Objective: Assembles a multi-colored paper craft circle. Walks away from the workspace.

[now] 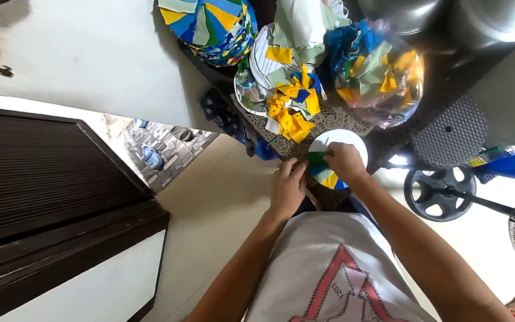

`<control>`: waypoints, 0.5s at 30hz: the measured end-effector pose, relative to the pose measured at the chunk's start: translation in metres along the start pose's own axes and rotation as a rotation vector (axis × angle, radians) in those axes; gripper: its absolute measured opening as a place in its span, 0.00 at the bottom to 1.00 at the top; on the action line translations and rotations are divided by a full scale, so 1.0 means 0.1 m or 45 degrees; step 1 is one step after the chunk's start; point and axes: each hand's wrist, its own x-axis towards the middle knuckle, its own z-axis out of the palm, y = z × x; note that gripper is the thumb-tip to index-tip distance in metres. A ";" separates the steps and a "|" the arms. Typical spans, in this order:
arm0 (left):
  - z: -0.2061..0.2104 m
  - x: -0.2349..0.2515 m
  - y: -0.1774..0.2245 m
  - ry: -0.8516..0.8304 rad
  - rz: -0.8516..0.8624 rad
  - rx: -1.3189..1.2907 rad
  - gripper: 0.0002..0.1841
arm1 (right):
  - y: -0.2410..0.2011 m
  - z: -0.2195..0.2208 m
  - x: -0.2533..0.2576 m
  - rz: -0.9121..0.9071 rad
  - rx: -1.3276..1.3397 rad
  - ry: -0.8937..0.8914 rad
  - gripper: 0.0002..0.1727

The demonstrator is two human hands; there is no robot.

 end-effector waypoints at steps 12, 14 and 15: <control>-0.01 0.06 -0.01 -0.131 0.073 0.154 0.21 | -0.04 -0.07 -0.06 0.095 -0.164 0.083 0.15; -0.01 0.06 -0.02 -0.135 0.076 0.153 0.22 | 0.03 -0.10 -0.12 0.011 -0.177 0.178 0.11; -0.01 0.06 -0.03 -0.139 0.076 0.153 0.22 | 0.08 -0.10 -0.14 -0.039 -0.175 0.209 0.10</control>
